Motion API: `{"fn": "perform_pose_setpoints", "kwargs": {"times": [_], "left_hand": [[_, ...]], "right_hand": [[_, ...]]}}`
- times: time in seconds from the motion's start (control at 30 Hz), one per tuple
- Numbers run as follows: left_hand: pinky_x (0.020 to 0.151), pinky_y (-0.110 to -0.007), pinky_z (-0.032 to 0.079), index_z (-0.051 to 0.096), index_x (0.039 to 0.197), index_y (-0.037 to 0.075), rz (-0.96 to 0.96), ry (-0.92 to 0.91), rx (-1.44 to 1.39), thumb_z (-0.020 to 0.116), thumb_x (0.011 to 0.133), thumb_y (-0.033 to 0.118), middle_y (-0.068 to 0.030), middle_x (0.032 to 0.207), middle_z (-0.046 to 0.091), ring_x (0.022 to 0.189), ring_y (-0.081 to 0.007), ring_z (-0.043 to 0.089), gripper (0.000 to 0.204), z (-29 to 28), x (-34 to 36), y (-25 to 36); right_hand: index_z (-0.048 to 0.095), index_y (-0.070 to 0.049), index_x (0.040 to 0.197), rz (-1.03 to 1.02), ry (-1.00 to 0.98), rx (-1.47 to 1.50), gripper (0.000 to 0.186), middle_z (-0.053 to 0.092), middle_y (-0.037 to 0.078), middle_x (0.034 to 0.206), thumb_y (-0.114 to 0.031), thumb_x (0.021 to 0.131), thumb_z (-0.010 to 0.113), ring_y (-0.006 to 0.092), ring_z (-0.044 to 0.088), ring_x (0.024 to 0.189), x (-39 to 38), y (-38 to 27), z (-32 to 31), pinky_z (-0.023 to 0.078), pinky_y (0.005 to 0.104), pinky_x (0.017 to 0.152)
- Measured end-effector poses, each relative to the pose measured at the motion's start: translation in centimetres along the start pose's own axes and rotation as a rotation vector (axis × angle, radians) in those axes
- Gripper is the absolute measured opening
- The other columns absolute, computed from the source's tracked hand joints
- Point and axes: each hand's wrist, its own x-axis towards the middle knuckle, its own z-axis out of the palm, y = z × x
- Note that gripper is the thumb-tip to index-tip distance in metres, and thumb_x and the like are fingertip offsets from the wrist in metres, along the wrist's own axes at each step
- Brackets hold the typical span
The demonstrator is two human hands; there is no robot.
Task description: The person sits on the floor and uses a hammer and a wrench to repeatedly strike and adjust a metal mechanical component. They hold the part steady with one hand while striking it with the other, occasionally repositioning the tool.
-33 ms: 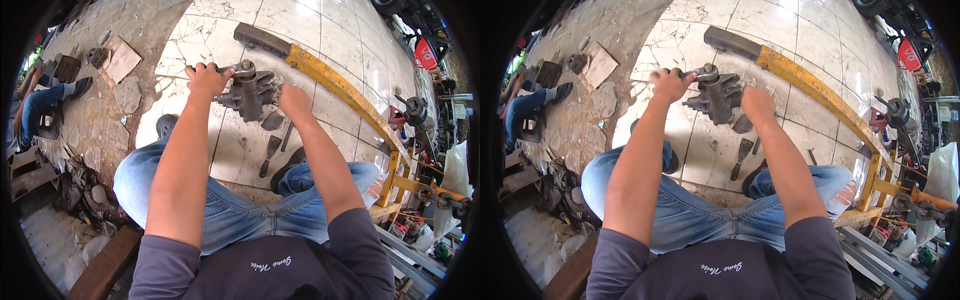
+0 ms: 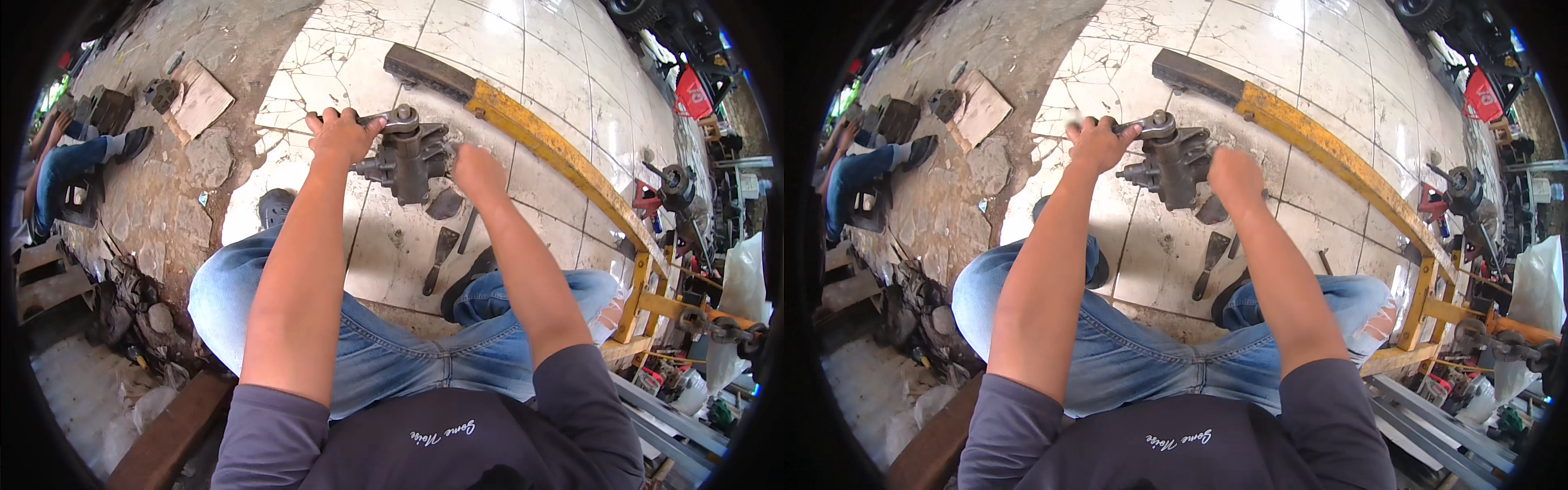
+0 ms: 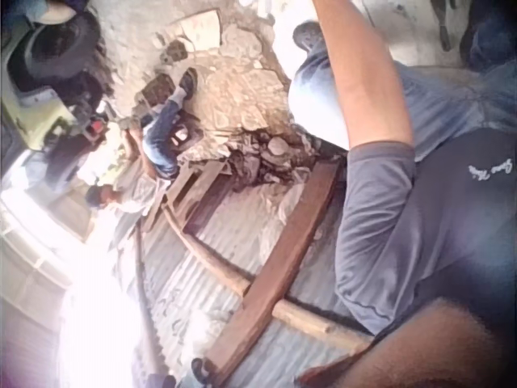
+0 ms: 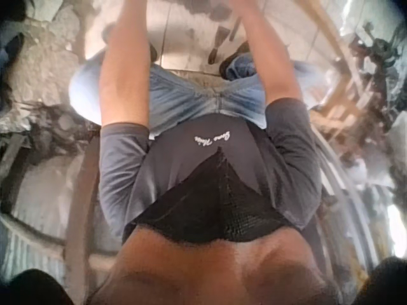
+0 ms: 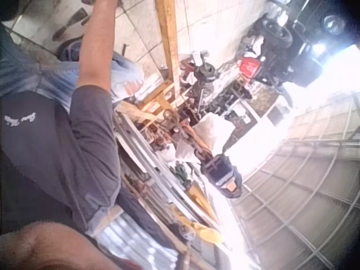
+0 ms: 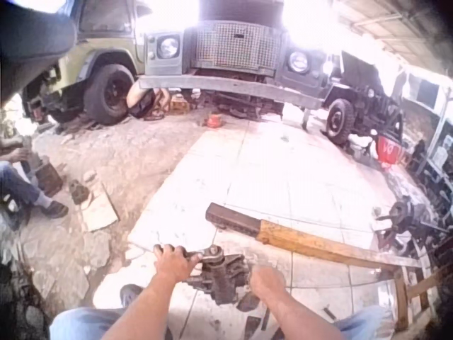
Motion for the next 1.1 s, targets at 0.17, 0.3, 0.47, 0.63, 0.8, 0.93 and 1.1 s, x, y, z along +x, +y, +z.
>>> {"fn": "perform_pose_setpoints", "kwargs": {"times": [0.17,0.3,0.47,0.63,0.8,0.93,1.1], "left_hand": [[0.104,-0.055,0.04,0.055,0.133,0.012,-0.018,-0.035,-0.015,0.047,0.088,0.072,-0.0155,0.142,0.04,0.138,-0.0404,0.019,0.076,-0.1,-0.4,0.2],[0.104,-0.055,0.04,0.054,0.134,0.012,-0.027,-0.033,-0.013,0.047,0.088,0.072,-0.0152,0.142,0.04,0.139,-0.0396,0.018,0.076,-0.2,-0.2,0.0],[0.104,-0.054,0.04,0.053,0.135,0.012,-0.029,-0.036,0.003,0.047,0.088,0.071,-0.0155,0.142,0.039,0.138,-0.0398,0.019,0.076,-0.3,-0.3,0.3],[0.103,-0.053,0.041,0.053,0.135,0.011,-0.033,-0.051,0.005,0.047,0.088,0.072,-0.0163,0.143,0.039,0.138,-0.0405,0.019,0.077,-0.3,-0.3,0.0],[0.103,-0.053,0.041,0.053,0.135,0.011,-0.017,-0.034,0.013,0.047,0.089,0.07,-0.015,0.142,0.04,0.137,-0.0388,0.021,0.076,-0.2,-0.5,0.2],[0.104,-0.053,0.04,0.053,0.135,0.01,-0.027,-0.051,0.004,0.048,0.088,0.071,-0.0155,0.142,0.04,0.137,-0.039,0.021,0.077,-0.4,-0.3,0.2],[0.105,-0.053,0.04,0.053,0.135,0.01,-0.014,-0.043,0.001,0.047,0.088,0.072,-0.017,0.143,0.039,0.137,-0.0401,0.021,0.078,-0.4,-0.4,0.2]], "right_hand": [[0.069,-0.011,0.112,0.032,0.02,0.076,0.029,0.07,0.021,0.1,-0.016,0.088,0.053,0.0371,0.067,0.098,-0.5,0.7,1.1,0.053,0.0464,0.085],[0.069,-0.015,0.117,-0.03,0.109,0.275,0.033,0.069,0.022,0.103,-0.013,0.087,0.057,0.0375,0.066,0.099,-0.5,-0.2,2.1,0.052,0.0466,0.088],[0.069,-0.015,0.119,-0.132,-0.061,0.23,0.032,0.068,0.023,0.105,-0.017,0.089,0.055,0.0388,0.065,0.1,0.0,2.2,1.8,0.052,0.0463,0.089],[0.068,-0.015,0.119,-0.05,0.014,0.276,0.032,0.068,0.023,0.104,-0.018,0.091,0.054,0.0395,0.065,0.099,0.0,1.0,1.1,0.052,0.046,0.089],[0.067,-0.014,0.122,-0.163,-0.165,0.331,0.033,0.067,0.025,0.106,-0.017,0.091,0.054,0.0399,0.064,0.103,1.1,2.8,1.7,0.05,0.0452,0.092],[0.066,-0.011,0.123,-0.042,-0.115,0.339,0.035,0.066,0.026,0.111,-0.015,0.091,0.053,0.0401,0.062,0.107,1.0,2.5,0.7,0.048,0.0443,0.095],[0.065,-0.011,0.123,-0.173,-0.148,0.411,0.033,0.066,0.025,0.111,-0.016,0.094,0.052,0.0411,0.062,0.106,-1.1,1.8,1.3,0.049,0.0439,0.093]]}}
